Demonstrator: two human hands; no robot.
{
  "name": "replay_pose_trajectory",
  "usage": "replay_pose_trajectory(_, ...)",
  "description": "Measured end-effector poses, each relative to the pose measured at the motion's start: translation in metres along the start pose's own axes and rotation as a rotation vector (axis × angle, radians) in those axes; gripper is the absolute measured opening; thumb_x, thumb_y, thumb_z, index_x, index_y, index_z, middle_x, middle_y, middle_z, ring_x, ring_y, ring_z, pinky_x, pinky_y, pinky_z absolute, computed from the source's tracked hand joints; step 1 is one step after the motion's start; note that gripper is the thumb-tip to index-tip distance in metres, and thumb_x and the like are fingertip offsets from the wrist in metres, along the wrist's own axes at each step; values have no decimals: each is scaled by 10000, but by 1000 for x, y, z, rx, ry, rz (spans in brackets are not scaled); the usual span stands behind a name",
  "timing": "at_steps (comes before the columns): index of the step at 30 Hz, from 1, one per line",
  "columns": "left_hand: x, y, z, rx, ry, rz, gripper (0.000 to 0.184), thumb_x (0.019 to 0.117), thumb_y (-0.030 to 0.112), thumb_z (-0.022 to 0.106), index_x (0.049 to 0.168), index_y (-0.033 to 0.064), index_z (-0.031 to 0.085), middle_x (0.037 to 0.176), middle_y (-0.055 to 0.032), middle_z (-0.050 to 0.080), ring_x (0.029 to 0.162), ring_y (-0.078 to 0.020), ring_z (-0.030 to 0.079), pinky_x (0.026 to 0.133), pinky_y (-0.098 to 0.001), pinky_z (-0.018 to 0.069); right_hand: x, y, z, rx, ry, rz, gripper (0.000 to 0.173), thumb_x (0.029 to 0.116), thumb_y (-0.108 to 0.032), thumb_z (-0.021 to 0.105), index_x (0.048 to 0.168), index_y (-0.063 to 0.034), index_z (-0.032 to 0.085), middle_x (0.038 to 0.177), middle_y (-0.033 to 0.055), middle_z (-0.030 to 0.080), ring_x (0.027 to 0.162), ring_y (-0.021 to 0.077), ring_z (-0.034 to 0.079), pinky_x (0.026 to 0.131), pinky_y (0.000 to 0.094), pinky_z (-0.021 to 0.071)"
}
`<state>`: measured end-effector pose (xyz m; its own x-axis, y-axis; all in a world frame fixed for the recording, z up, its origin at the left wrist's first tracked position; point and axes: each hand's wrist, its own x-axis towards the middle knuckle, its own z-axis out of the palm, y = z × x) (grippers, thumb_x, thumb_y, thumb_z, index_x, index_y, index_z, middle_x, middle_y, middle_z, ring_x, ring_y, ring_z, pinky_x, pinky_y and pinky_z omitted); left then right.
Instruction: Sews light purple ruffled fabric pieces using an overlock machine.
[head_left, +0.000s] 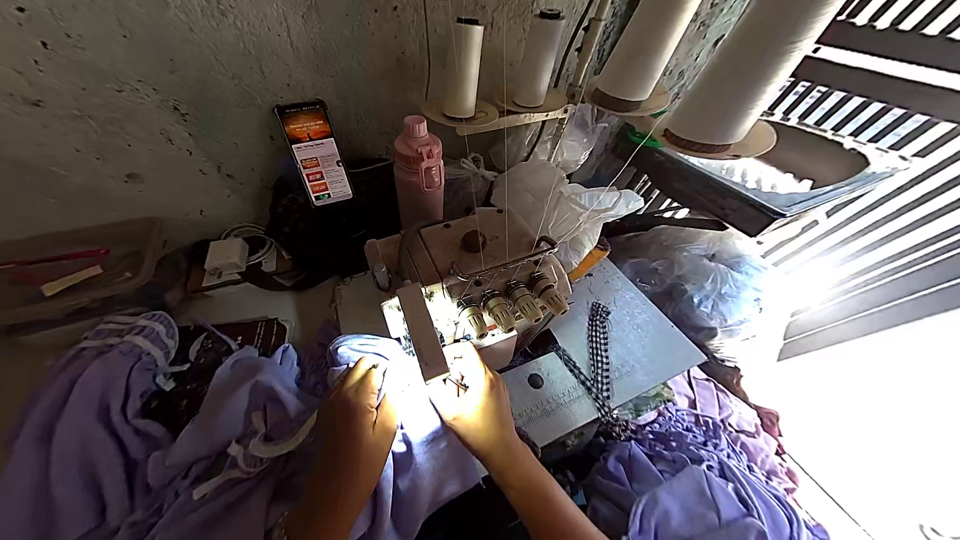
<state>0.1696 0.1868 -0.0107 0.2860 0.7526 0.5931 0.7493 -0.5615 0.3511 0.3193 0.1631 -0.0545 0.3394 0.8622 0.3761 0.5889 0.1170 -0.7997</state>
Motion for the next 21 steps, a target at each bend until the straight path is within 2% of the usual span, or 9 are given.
replay_pose_trajectory(2,-5,8,-1,44,-9,20,319,914,176,483,712,-11,644,785,-167,674,774,-308,691,693,-414,547,2,3,0,46,-8,8,293,798,-236,690,1046,-79,688,659,-26,579,557,108,555,509,327,463)
replay_pose_trajectory(4,-19,22,2,146,-9,75,376,958,253,533,711,14,685,780,-150,690,748,-333,694,627,-438,556,4,7,-2,102,-45,25,286,800,-200,679,1056,-73,688,668,-32,575,577,90,552,529,312,469)
replay_pose_trajectory(6,-35,33,11,269,12,120,345,937,239,539,684,48,674,805,-122,701,757,-329,679,584,-424,510,4,10,-8,160,-78,34,251,827,-165,645,1045,-57,706,663,-43,571,571,56,524,538,269,451)
replay_pose_trajectory(9,-43,40,18,369,37,119,280,929,181,548,739,84,730,903,-80,752,821,-294,684,658,-401,496,7,13,-20,207,-130,-3,253,919,-217,560,1016,-70,742,697,-48,645,597,21,579,560,247,484)
replay_pose_trajectory(11,-44,41,20,390,56,118,256,918,152,545,771,102,748,915,-61,753,831,-277,676,678,-388,490,8,12,-24,129,-127,-46,296,897,-320,586,991,-95,754,700,-53,651,597,36,576,548,272,465)
replay_pose_trajectory(13,-43,43,20,402,63,114,238,899,133,553,790,113,764,929,-46,758,838,-261,678,692,-381,487,10,8,-26,7,-114,-78,306,841,-372,655,977,-124,772,726,-45,701,624,68,638,541,321,492)
replay_pose_trajectory(15,-41,43,21,407,64,112,242,897,128,551,764,111,753,927,-48,760,836,-259,677,695,-378,488,14,7,-27,-61,-105,-107,269,807,-346,671,943,-140,779,717,-40,702,615,85,642,523,338,484)
replay_pose_trajectory(18,-43,43,21,390,49,95,246,878,137,553,692,99,710,925,-79,760,857,-287,686,709,-397,497,18,7,-28,-101,-96,-145,191,782,-231,678,894,-114,779,708,0,700,608,136,655,510,377,488)
replay_pose_trajectory(21,-42,48,17,402,17,57,230,870,132,563,712,89,725,921,-119,758,920,-333,703,724,-419,514,21,8,-26,-111,-80,-139,146,772,-211,667,823,-99,745,662,7,658,579,142,628,490,372,459)
